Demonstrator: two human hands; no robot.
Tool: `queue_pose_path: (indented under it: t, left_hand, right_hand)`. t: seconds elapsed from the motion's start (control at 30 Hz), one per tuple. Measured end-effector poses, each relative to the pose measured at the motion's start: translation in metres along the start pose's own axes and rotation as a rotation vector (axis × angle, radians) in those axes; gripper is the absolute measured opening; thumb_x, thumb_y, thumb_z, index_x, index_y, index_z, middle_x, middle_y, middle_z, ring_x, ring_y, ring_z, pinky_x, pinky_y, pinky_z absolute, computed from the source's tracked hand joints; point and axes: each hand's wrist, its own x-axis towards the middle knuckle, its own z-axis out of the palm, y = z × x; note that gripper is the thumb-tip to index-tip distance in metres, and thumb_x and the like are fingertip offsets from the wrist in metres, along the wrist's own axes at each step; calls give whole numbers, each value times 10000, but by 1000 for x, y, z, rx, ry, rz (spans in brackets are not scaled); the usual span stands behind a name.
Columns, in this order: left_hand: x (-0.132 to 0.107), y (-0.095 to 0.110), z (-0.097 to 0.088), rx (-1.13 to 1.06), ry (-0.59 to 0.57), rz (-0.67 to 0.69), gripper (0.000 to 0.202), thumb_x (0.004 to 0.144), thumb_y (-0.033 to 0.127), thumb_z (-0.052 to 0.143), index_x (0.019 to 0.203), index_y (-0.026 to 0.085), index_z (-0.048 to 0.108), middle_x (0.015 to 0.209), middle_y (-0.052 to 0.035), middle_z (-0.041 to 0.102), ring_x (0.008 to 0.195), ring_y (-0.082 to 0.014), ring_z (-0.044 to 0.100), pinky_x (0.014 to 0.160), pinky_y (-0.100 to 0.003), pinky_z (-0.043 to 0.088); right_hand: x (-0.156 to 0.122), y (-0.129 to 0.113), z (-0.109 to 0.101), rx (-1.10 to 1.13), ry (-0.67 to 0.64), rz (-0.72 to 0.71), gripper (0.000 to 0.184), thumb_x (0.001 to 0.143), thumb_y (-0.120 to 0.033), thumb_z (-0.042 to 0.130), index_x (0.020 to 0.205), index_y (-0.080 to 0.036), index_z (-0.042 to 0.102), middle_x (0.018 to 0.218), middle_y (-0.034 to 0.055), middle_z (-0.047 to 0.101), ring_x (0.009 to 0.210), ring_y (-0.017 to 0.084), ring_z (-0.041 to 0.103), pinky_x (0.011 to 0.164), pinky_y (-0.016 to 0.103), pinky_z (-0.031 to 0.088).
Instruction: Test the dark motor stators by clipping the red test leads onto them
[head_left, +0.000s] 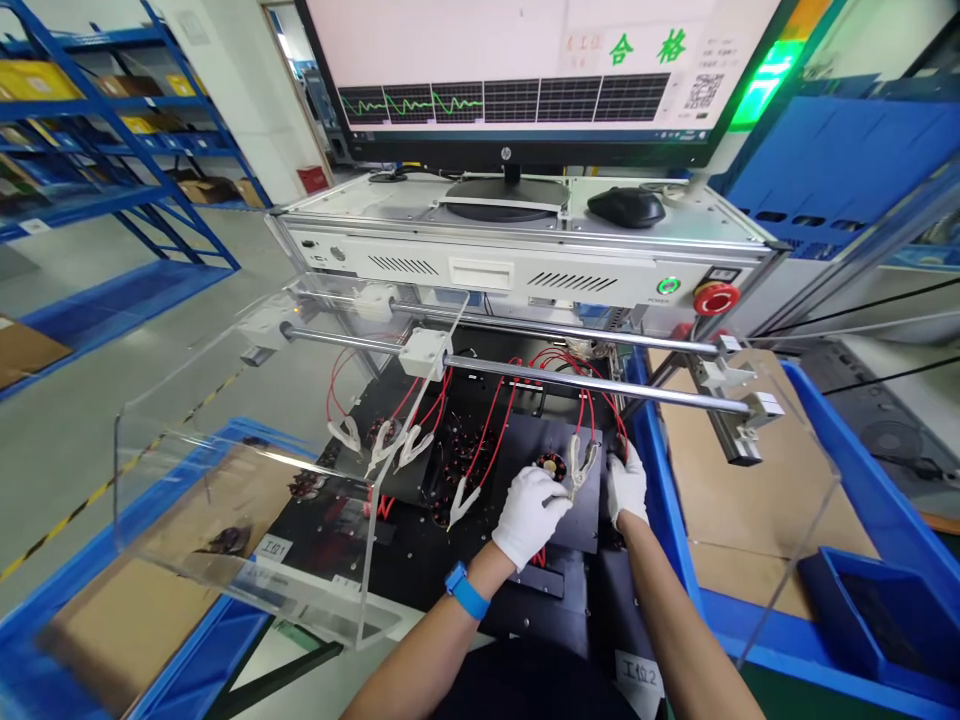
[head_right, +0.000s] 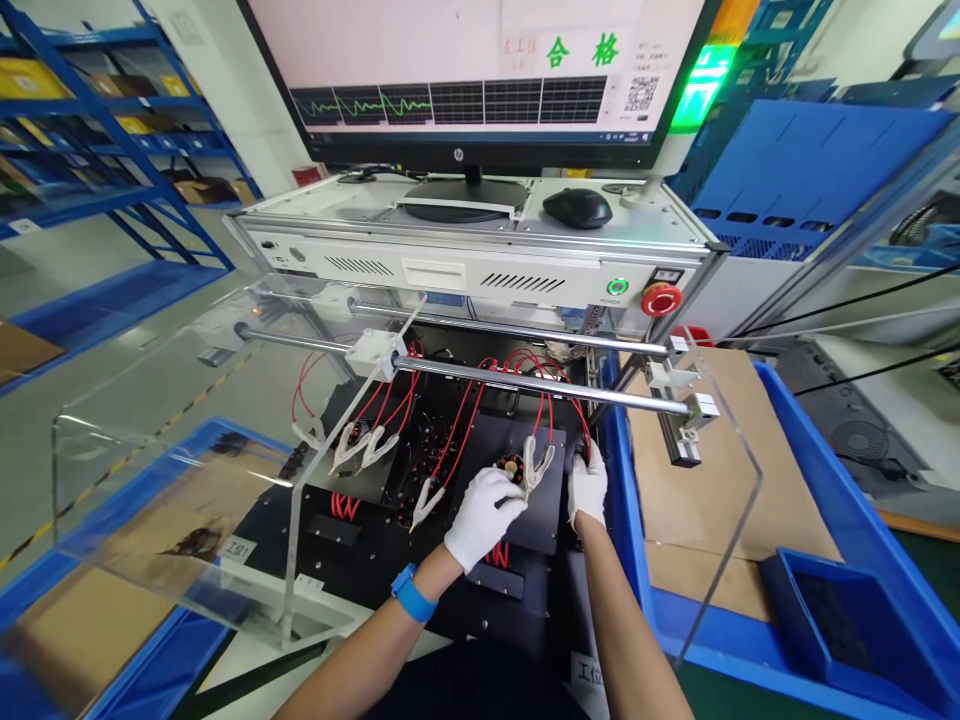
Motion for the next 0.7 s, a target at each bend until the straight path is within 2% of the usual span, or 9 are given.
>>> queue_pose_path:
  t: [0.07, 0.13, 0.2, 0.27, 0.37, 0.5, 0.7]
  left_hand:
    - [0, 0, 0, 7, 2, -2, 80, 673, 145, 710, 712, 200, 667, 750, -25, 611, 885, -198, 539, 819, -344, 441]
    - [0, 0, -1, 9, 4, -2, 80, 679, 141, 702, 719, 200, 668, 751, -25, 612, 891, -198, 541, 825, -346, 443]
    - [0, 0, -1, 1, 3, 1, 75, 688, 140, 691, 722, 202, 667, 751, -26, 615, 900, -202, 542, 839, -357, 444]
    - [1, 0, -1, -6, -8, 1, 71, 695, 140, 684, 720, 204, 666, 749, -26, 618, 906, -207, 542, 848, -371, 444]
    - [1, -1, 0, -5, -13, 2, 70, 691, 134, 686, 708, 197, 660, 748, -24, 620, 902, -207, 543, 848, -380, 445]
    - [-1, -1, 0, 0, 8, 12, 79, 685, 123, 689, 707, 190, 655, 753, -20, 620, 905, -200, 542, 850, -375, 446]
    - [2, 2, -1, 36, -4, 11, 90, 677, 113, 691, 691, 192, 653, 735, -19, 611, 910, -207, 552, 843, -380, 458]
  right_hand:
    - [-1, -28, -2, 191, 28, 6, 499, 720, -309, 489, 1197, -164, 516, 1080, 79, 603, 917, 167, 564, 819, 300, 444]
    - [0, -53, -3, 329, -1, 79, 509, 684, -319, 564, 1173, -183, 525, 894, 33, 622, 706, 128, 554, 656, 259, 459]
    - [1, -69, -2, 431, -36, 203, 521, 667, -351, 597, 1154, -184, 519, 658, -34, 549, 488, 79, 442, 470, 209, 386]
    - [0, -78, 0, 507, -37, 300, 511, 660, -390, 614, 1118, -185, 522, 520, -87, 424, 389, 54, 327, 374, 183, 284]
    - [-4, -85, 1, 580, -25, 346, 458, 646, -419, 640, 1035, -200, 536, 460, -117, 328, 347, 40, 268, 330, 162, 214]
    - [-7, -92, 3, 632, -44, 344, 407, 637, -410, 660, 970, -209, 539, 460, -121, 335, 350, 33, 269, 330, 149, 216]
    - [-5, -97, 8, 626, -13, 350, 383, 649, -368, 638, 978, -198, 542, 494, -109, 367, 367, 36, 289, 338, 153, 220]
